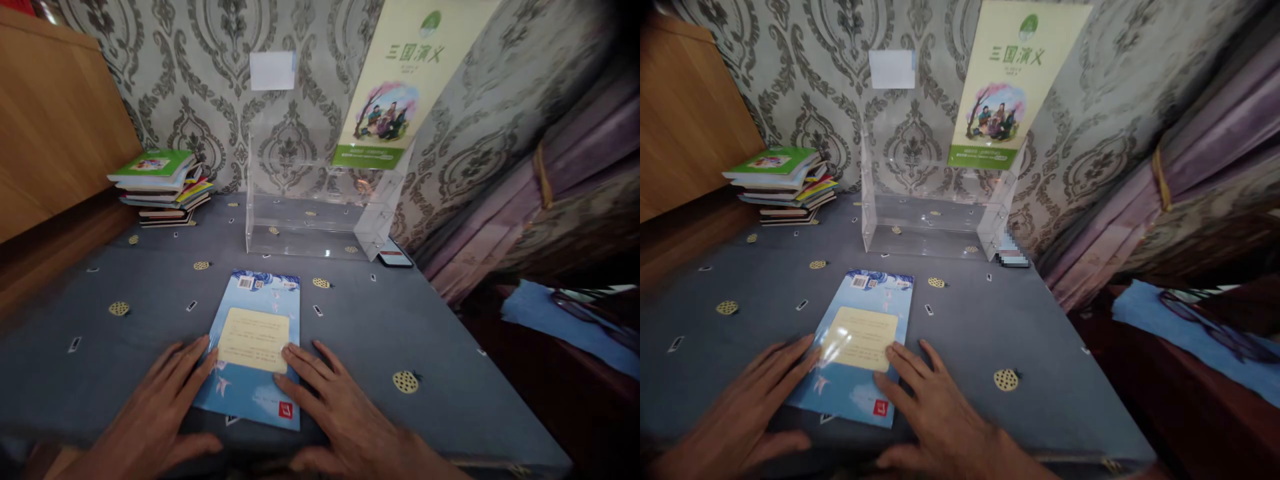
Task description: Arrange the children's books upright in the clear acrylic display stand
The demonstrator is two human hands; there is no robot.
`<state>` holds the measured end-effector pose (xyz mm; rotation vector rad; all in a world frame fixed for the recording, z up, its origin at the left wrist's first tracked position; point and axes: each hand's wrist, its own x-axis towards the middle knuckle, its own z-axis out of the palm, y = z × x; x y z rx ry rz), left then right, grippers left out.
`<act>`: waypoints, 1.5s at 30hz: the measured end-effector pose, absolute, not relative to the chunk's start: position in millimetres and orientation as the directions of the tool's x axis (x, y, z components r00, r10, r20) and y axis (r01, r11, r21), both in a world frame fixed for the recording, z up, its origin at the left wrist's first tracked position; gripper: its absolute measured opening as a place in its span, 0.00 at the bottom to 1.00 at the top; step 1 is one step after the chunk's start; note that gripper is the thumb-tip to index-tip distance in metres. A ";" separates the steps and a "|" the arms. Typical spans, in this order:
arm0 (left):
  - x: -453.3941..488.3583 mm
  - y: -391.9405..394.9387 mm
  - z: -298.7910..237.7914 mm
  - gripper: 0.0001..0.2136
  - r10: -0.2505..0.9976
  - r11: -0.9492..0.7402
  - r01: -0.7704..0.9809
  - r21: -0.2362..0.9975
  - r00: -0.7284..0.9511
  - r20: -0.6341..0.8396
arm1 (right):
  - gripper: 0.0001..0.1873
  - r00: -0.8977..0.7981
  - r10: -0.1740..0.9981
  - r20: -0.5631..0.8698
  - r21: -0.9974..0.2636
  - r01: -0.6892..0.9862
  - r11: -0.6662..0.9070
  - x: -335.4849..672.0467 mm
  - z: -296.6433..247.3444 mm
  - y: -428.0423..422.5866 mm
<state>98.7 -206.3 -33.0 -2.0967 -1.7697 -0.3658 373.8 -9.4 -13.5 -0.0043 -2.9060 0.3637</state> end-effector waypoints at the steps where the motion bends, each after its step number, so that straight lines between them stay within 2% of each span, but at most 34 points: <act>1: 103.1 -210.9 -31.1 0.45 0.891 -0.178 0.974 -0.138 0.219 0.398 | 0.44 -0.976 0.018 0.218 -0.226 -0.033 0.973 381.9 -15.0 -13.8; 3: 111.3 -219.1 -29.5 0.44 0.901 -0.224 0.961 -0.160 0.267 0.343 | 0.38 -0.970 0.013 0.242 -0.190 -0.034 0.981 396.4 -22.0 -22.7; 5: 119.3 -226.3 -32.3 0.35 0.907 -0.236 0.960 -0.151 0.273 0.321 | 0.27 -0.954 0.032 0.297 -0.163 -0.018 0.986 407.9 -32.8 -31.2; 7: 126.8 -232.5 -38.5 0.29 0.905 -0.229 0.964 -0.133 0.261 0.337 | 0.22 -0.928 0.059 0.369 -0.163 -0.002 0.987 416.4 -42.7 -37.4; 12: 131.1 -236.7 -39.8 0.27 0.885 -0.225 0.972 -0.075 0.235 0.402 | 0.27 -0.895 0.069 0.441 -0.234 -0.040 0.972 424.0 -28.0 -32.4; 15: 123.8 -220.7 -14.5 0.27 0.862 -0.226 0.969 0.098 0.152 0.483 | 0.27 -0.863 0.054 0.503 -0.288 -0.109 0.951 416.3 6.3 -16.9; 18: 120.2 -183.0 19.0 0.20 0.839 -0.265 0.871 0.413 -0.003 0.545 | 0.18 -0.797 0.126 0.591 -0.403 -0.156 0.902 394.6 32.6 2.4; 20: 121.2 -148.1 34.3 0.16 0.810 -0.274 0.766 0.581 -0.141 0.569 | 0.14 -0.696 0.275 0.664 -0.469 -0.100 0.877 373.7 36.3 17.4; 24: 120.2 -76.5 31.5 0.14 0.792 -0.162 0.592 0.790 -0.399 0.462 | 0.17 -0.549 0.552 0.628 -0.623 0.071 0.779 334.2 16.1 52.3; 27: 111.5 -39.5 9.6 0.18 0.825 -0.192 0.400 0.896 -0.429 0.368 | 0.16 -0.575 0.622 0.532 -0.706 0.105 0.700 320.0 -4.3 75.1; 33: 94.6 -18.0 -21.1 0.24 0.862 -0.191 0.330 0.924 -0.395 0.319 | 0.09 -0.623 0.638 0.453 -0.717 0.171 0.676 316.0 -19.9 94.5; 38: 95.7 -3.1 -20.3 0.27 0.773 -0.209 0.329 0.921 -0.521 0.361 | 0.08 -0.607 0.649 0.459 -0.698 0.205 0.686 307.1 -19.7 106.7; 45: 105.4 22.0 -25.8 0.27 0.662 -0.258 0.457 0.851 -0.558 0.500 | 0.08 -0.522 0.699 0.489 -0.675 0.281 0.682 297.8 -32.7 111.9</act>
